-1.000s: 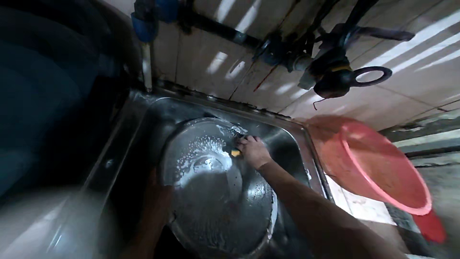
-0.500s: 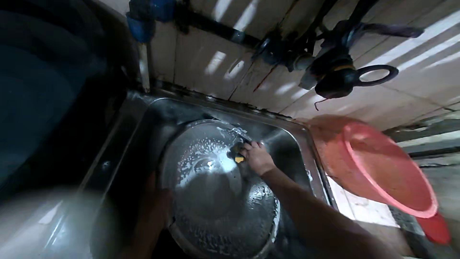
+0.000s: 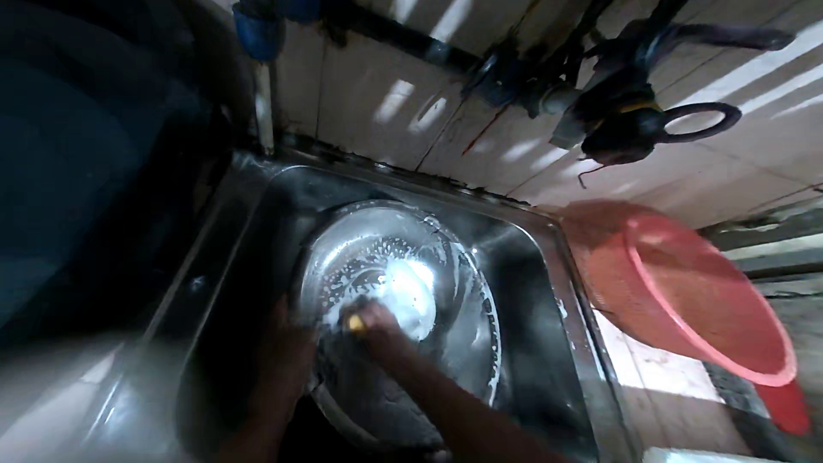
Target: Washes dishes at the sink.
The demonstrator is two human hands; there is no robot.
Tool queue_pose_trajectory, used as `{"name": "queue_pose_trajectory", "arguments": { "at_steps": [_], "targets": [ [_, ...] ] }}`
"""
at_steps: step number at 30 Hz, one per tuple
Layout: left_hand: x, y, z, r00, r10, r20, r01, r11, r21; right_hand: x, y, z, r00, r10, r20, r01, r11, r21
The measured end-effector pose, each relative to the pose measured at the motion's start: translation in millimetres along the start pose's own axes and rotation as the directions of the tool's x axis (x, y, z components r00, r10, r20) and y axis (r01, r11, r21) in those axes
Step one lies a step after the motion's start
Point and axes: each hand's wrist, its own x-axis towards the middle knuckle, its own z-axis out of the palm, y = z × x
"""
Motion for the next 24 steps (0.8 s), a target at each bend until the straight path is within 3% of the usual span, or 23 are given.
{"name": "queue_pose_trajectory", "arguments": {
  "at_steps": [5,8,10,12,13,15,17,18,20,22,24],
  "targets": [
    [0.1,-3.9,-1.4,1.0,0.02,0.008,-0.02,1.0,0.009,74.5,45.1,-58.5,0.981,0.122,-0.15,-0.148,0.972,-0.181],
    [-0.6,-9.9,-3.0,0.996,0.08,0.033,-0.077,0.993,-0.091,34.8,99.0,-63.3,0.979,0.147,-0.138,-0.188,0.912,-0.364],
    [-1.2,-9.2,-3.9,0.996,0.086,0.035,-0.082,0.993,-0.09,-16.6,108.9,-52.2,0.973,0.23,-0.008,-0.207,0.862,-0.462],
    [-5.9,-4.5,-6.1,0.997,0.042,0.067,-0.037,0.997,-0.067,-58.2,80.5,-41.7,0.909,0.355,0.221,-0.23,0.866,-0.443],
    [-7.3,-3.7,-6.8,0.996,0.019,0.087,-0.013,0.998,-0.067,-71.2,60.2,-34.1,0.886,0.355,0.299,-0.236,0.899,-0.37],
    [-6.8,-7.3,-5.1,0.995,0.009,0.1,0.003,0.993,-0.121,-84.1,17.4,-15.3,0.918,0.197,0.345,-0.172,0.98,-0.1],
    [-4.8,-10.3,-3.4,0.993,0.007,0.121,0.019,0.976,-0.215,-67.7,-30.4,-8.1,0.926,0.131,0.355,-0.217,0.952,0.216],
    [-4.7,-11.5,-2.8,0.992,0.015,0.125,0.017,0.967,-0.256,-50.9,-47.9,-4.6,0.933,0.158,0.325,-0.28,0.884,0.374],
    [-3.0,-14.9,-0.9,0.993,0.059,0.104,-0.025,0.952,-0.307,-9.8,-68.5,2.4,0.943,0.259,0.209,-0.33,0.644,0.69],
    [0.9,-18.6,1.6,0.988,0.126,0.086,-0.089,0.933,-0.348,24.7,-85.5,-6.4,0.921,0.364,0.142,-0.303,0.436,0.848],
    [2.5,-19.5,1.0,0.982,0.16,0.096,-0.11,0.913,-0.393,35.8,-101.5,-16.4,0.901,0.42,0.11,-0.264,0.329,0.907]
  ]
}}
